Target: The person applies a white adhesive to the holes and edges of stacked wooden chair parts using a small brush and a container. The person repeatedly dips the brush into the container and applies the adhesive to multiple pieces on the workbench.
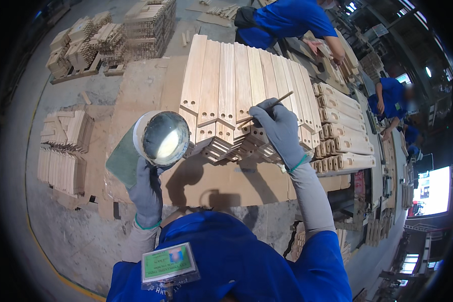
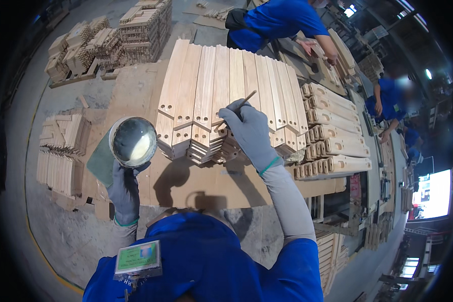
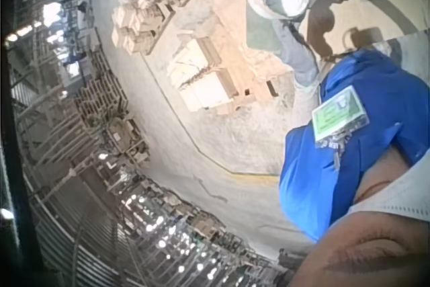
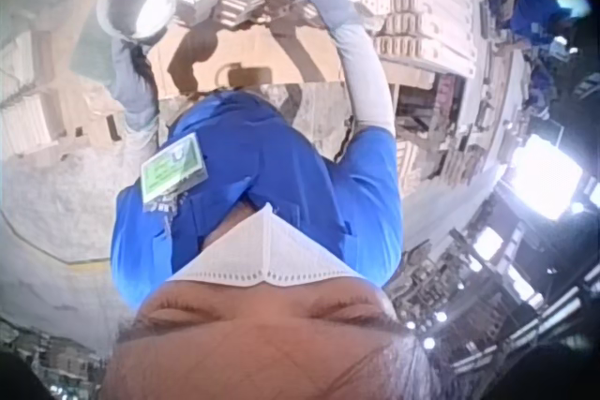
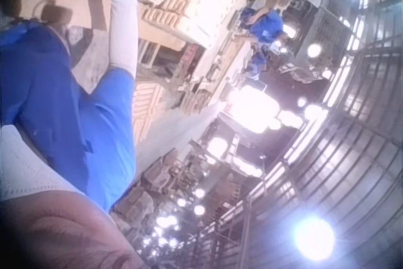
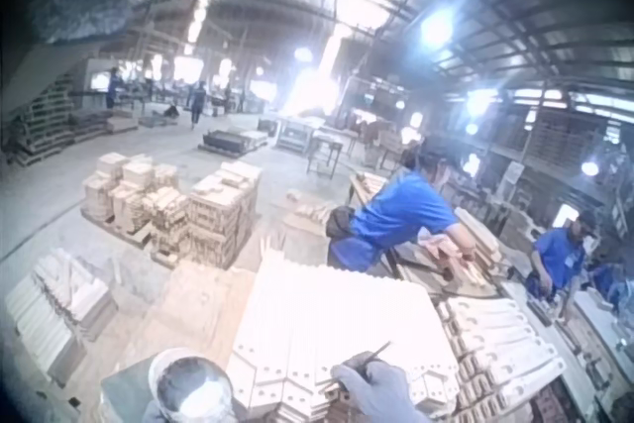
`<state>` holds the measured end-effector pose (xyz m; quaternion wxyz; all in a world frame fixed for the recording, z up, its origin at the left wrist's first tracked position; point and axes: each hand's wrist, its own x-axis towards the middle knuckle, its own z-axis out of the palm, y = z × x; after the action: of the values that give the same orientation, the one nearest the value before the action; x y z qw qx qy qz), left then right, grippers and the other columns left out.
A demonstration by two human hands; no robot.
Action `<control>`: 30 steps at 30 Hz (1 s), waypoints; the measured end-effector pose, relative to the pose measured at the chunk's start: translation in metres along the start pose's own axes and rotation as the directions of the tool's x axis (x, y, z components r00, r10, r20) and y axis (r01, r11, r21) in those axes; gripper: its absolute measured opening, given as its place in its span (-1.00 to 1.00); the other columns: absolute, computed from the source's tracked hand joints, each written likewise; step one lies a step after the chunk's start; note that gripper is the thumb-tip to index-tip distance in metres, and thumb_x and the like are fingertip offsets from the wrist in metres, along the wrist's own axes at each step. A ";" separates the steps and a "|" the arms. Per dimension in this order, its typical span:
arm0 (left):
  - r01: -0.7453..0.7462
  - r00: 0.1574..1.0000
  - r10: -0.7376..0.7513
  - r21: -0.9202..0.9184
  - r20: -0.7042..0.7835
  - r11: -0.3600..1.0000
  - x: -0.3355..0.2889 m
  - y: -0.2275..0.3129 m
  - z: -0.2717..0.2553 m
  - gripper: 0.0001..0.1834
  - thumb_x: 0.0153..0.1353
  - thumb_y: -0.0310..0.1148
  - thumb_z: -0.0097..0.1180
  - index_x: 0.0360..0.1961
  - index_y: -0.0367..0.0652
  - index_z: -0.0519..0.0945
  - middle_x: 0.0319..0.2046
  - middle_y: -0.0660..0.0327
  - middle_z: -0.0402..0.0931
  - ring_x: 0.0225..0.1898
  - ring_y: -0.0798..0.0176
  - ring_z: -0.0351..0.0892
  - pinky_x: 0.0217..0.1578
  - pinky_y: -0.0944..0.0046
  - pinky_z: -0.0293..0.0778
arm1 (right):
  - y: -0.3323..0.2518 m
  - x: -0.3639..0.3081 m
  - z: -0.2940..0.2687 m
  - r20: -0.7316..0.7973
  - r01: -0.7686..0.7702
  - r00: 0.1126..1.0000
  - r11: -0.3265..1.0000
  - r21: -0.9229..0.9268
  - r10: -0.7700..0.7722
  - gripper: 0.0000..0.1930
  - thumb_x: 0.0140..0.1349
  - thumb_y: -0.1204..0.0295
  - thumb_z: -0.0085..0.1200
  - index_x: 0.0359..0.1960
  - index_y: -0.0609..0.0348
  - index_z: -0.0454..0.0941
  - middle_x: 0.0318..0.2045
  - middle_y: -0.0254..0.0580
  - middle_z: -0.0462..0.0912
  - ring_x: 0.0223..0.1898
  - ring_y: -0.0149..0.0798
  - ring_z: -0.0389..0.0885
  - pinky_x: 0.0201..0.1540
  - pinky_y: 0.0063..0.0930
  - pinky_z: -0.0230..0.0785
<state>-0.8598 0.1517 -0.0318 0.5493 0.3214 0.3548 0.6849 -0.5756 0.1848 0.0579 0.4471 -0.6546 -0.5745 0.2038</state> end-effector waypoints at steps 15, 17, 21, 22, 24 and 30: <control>0.052 0.992 -0.053 0.013 0.113 0.999 0.007 0.001 -0.010 -0.60 0.36 -0.36 -0.31 0.15 -0.35 0.28 0.06 0.13 0.33 -0.09 0.29 0.43 -0.07 0.20 0.47 | 0.003 0.003 -0.007 0.013 0.025 1.000 0.998 -0.062 -0.024 -0.74 0.10 0.36 0.10 -0.53 0.37 0.51 -0.64 -0.17 0.54 -0.66 -0.36 0.44 -0.56 -0.47 0.26; 0.043 0.994 -0.044 0.009 0.104 0.999 0.007 0.001 -0.010 -0.61 0.36 -0.36 -0.29 0.14 -0.34 0.30 0.05 0.13 0.34 -0.08 0.28 0.44 -0.09 0.19 0.48 | 0.001 0.007 -0.011 0.039 -0.015 0.999 0.991 -0.132 0.021 -0.75 0.11 0.36 0.10 -0.52 0.37 0.51 -0.64 -0.15 0.53 -0.66 -0.35 0.44 -0.56 -0.47 0.26; 0.012 0.998 -0.012 -0.002 0.062 1.000 0.006 0.006 -0.001 -0.62 0.35 -0.36 -0.28 0.11 -0.32 0.34 0.04 0.12 0.35 -0.05 0.25 0.44 -0.11 0.15 0.51 | 0.003 0.011 -0.010 0.033 -0.004 0.999 0.994 -0.110 0.008 -0.77 0.11 0.38 0.10 -0.50 0.36 0.52 -0.63 -0.14 0.54 -0.66 -0.34 0.45 -0.56 -0.46 0.26; 0.034 0.998 -0.035 0.016 0.054 0.999 0.006 0.004 -0.005 -0.62 0.35 -0.36 -0.28 0.11 -0.32 0.34 0.04 0.12 0.35 -0.05 0.24 0.44 -0.11 0.15 0.51 | 0.001 0.011 -0.010 0.026 -0.009 1.000 0.995 -0.100 0.012 -0.77 0.11 0.37 0.10 -0.50 0.36 0.52 -0.64 -0.14 0.53 -0.66 -0.34 0.45 -0.56 -0.46 0.26; 0.077 0.996 -0.079 0.053 0.037 0.996 0.006 0.001 -0.016 -0.62 0.35 -0.36 -0.28 0.10 -0.32 0.34 0.03 0.12 0.36 -0.05 0.24 0.44 -0.12 0.15 0.51 | -0.004 0.010 -0.011 0.014 -0.020 1.000 0.997 -0.080 0.021 -0.77 0.11 0.37 0.11 -0.50 0.35 0.52 -0.65 -0.14 0.53 -0.66 -0.35 0.44 -0.56 -0.47 0.26; 0.076 0.995 -0.080 0.055 0.067 0.996 0.005 0.004 -0.013 -0.61 0.35 -0.37 -0.27 0.12 -0.34 0.33 0.03 0.13 0.36 -0.05 0.25 0.42 -0.07 0.19 0.47 | -0.007 0.012 -0.006 0.028 -0.012 1.000 1.000 -0.008 0.012 -0.75 0.11 0.36 0.12 -0.50 0.38 0.51 -0.63 -0.16 0.54 -0.65 -0.38 0.42 -0.55 -0.48 0.26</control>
<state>-0.8735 0.1547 -0.0347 0.5791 0.3452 0.3655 0.6418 -0.5713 0.1935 0.0697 0.4353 -0.6567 -0.5777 0.2135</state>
